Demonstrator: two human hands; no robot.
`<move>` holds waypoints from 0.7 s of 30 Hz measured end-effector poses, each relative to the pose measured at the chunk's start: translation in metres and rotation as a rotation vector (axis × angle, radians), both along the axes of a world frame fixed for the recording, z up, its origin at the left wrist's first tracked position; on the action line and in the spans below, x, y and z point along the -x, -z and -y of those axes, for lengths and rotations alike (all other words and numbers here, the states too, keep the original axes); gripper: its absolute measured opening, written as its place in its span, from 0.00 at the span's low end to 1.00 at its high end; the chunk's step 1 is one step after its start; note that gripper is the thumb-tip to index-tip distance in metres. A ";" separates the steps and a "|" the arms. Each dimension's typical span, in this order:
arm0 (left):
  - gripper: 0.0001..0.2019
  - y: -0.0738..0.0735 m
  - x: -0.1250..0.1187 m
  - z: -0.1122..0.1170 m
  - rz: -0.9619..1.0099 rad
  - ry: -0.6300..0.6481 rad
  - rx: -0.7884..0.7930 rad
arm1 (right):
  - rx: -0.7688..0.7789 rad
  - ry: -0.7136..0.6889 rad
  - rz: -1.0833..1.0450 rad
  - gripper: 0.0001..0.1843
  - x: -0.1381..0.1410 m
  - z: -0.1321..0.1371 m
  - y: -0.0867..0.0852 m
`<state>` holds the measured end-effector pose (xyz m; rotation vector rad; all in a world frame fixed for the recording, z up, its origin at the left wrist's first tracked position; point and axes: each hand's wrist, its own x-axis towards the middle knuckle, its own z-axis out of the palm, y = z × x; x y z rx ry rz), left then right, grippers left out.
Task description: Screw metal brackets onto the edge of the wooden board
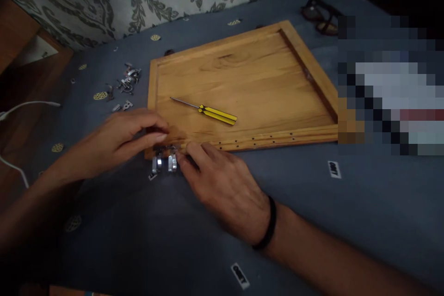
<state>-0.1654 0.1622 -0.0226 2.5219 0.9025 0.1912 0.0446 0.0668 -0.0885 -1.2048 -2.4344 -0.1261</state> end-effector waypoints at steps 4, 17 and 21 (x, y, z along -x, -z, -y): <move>0.14 0.003 0.014 0.017 0.104 -0.081 -0.021 | -0.036 -0.004 -0.004 0.17 0.001 -0.001 -0.001; 0.23 0.040 0.010 0.039 0.076 -0.124 -0.228 | -0.065 0.007 0.013 0.19 0.002 -0.001 0.000; 0.22 0.042 0.009 0.039 0.099 -0.130 -0.206 | -0.054 0.002 0.008 0.19 0.003 -0.001 -0.001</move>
